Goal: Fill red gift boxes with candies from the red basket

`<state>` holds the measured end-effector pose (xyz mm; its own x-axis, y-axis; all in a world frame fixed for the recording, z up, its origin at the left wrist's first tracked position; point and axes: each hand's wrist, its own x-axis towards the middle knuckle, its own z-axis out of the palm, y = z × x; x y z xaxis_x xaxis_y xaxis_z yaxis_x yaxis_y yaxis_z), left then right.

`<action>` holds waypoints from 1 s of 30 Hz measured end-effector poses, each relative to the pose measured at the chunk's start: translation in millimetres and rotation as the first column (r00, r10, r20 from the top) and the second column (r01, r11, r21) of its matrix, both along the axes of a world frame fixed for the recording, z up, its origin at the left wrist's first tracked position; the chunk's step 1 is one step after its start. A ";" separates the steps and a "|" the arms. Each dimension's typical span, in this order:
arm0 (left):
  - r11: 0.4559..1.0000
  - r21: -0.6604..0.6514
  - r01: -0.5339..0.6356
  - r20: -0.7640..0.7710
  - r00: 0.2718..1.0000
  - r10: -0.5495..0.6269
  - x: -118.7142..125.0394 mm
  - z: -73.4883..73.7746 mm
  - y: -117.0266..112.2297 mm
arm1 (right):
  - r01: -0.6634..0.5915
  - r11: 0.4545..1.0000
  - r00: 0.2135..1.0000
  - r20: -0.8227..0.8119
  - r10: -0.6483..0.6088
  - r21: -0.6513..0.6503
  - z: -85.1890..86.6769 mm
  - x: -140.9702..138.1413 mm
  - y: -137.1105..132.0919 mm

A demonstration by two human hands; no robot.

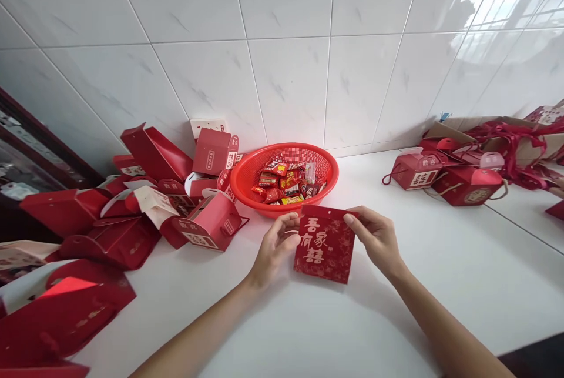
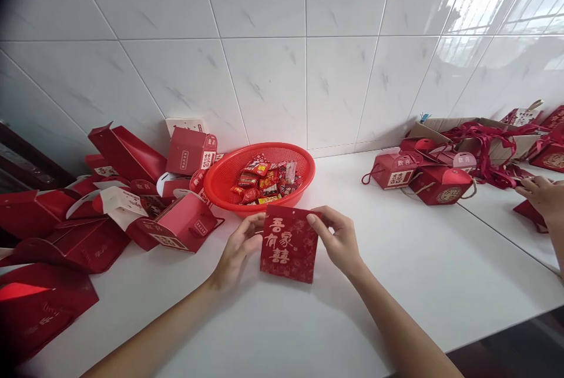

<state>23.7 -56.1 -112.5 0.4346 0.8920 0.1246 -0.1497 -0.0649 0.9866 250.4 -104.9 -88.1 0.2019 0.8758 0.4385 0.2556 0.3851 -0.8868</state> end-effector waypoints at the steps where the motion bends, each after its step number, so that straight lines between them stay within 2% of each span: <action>1: 0.999 -0.022 -0.024 -0.017 1.000 0.024 1.1 -3.1 -0.3 | 0.024 1.000 1.000 -0.012 -0.024 0.008 0.3 2.0 0.4; 4: 0.996 -0.075 -0.057 -0.072 0.996 0.052 5.6 -11.4 -1.6 | 0.080 0.997 0.997 -0.017 -0.079 0.019 0.7 5.4 1.0; 9: 0.993 -0.114 -0.010 -0.077 0.997 0.001 10.6 -20.5 -2.4 | 0.085 0.995 0.995 0.048 -0.087 0.049 -1.3 3.9 1.4; 22: 0.997 -0.065 0.027 -0.116 0.993 -0.034 10.3 -17.3 -5.8 | 0.082 0.991 0.984 0.151 -0.098 0.108 -1.5 3.4 -2.9; 30: 0.999 -0.046 0.019 -0.141 0.990 -0.026 9.9 -23.0 -5.7 | 0.098 0.990 0.991 0.078 -0.106 0.097 -2.3 7.4 0.5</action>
<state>33.6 -61.9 -135.5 0.4650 0.8851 0.0210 -0.0097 -0.0186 0.9998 257.8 -104.4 -90.5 0.2477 0.8072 0.5357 0.3687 0.4328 -0.8226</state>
